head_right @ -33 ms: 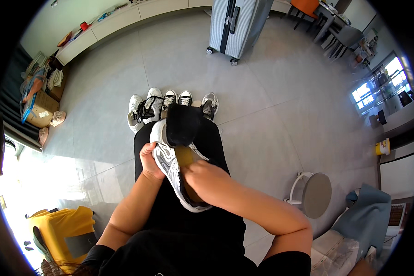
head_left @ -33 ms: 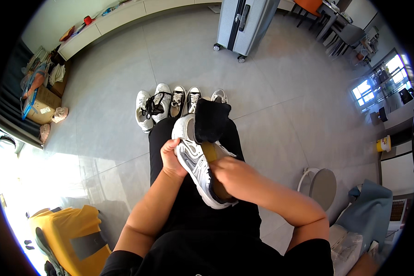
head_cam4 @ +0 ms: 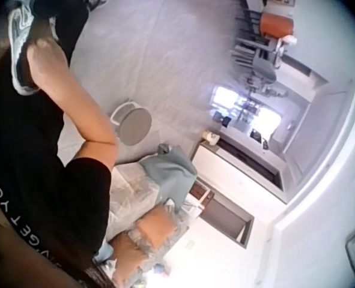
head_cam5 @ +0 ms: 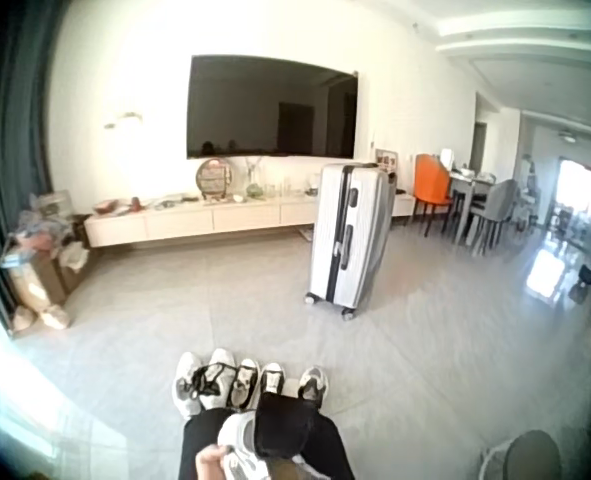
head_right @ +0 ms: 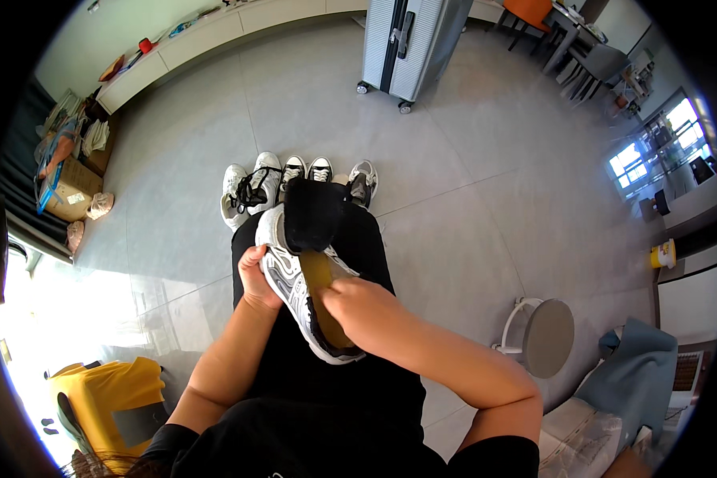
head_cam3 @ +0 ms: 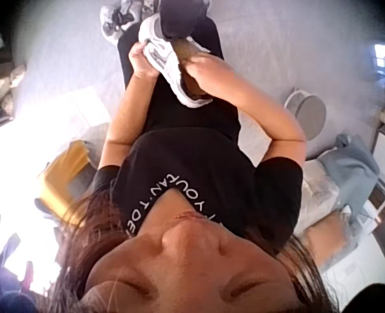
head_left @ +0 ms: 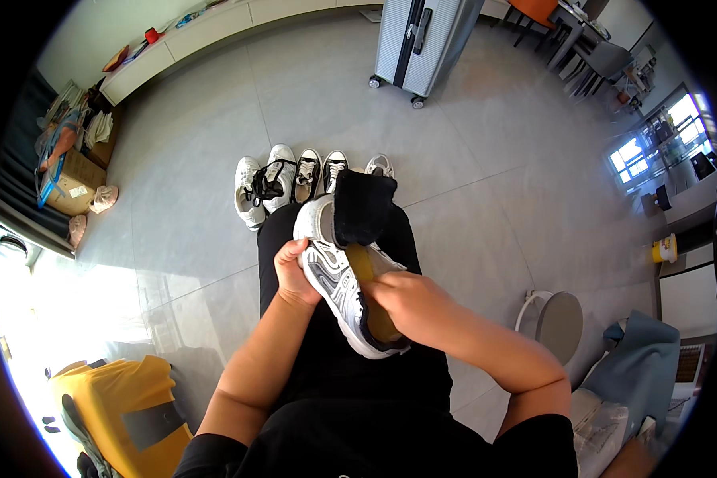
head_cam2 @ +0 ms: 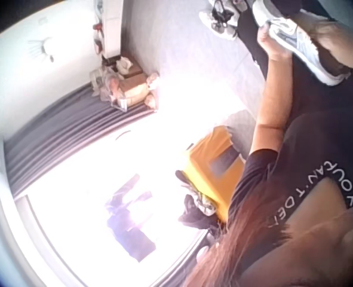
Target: The person laces a black sneaker by hand while it rests on their lap, then uses a yellow cloth to wipe and clean the exterior and interior of a white and gray sneaker.
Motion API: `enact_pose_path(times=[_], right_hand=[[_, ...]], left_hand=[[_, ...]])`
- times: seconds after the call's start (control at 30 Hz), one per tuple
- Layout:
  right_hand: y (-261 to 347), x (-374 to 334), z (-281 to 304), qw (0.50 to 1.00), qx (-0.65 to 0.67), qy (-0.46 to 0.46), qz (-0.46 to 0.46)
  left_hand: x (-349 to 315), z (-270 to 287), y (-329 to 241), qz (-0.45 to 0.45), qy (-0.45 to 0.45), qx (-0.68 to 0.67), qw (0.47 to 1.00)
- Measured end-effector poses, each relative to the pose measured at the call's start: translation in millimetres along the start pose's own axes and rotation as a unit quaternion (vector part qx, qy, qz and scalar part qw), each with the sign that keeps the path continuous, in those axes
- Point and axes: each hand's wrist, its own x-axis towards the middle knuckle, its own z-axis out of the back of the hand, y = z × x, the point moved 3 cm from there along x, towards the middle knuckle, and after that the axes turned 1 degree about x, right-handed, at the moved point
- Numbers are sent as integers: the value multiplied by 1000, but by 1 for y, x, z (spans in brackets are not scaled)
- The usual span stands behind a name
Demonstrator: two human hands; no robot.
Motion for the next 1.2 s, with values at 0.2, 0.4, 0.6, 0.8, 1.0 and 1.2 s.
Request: enact_pose_path(times=[0.2, 0.4, 0.6, 0.8, 1.0, 1.2], right_hand=[[4, 1, -12, 868, 393, 52, -300], [0, -8, 16, 965, 146, -168, -137], [-5, -9, 4, 981, 56, -109, -152], [2, -3, -5, 988, 41, -100, -107], [-2, 17, -21, 978, 34, -151, -137], [-20, 51, -27, 967, 106, -142, -183]], left_hand=[[1, -32, -9, -17, 35, 44, 998], [-10, -45, -39, -106, 62, 92, 988], [-12, -96, -39, -161, 108, 210, 958], [-17, -94, -52, -151, 162, 254, 942], [-8, -52, -46, -136, 9, 199, 970], [-8, -36, -43, -148, -47, 131, 979]])
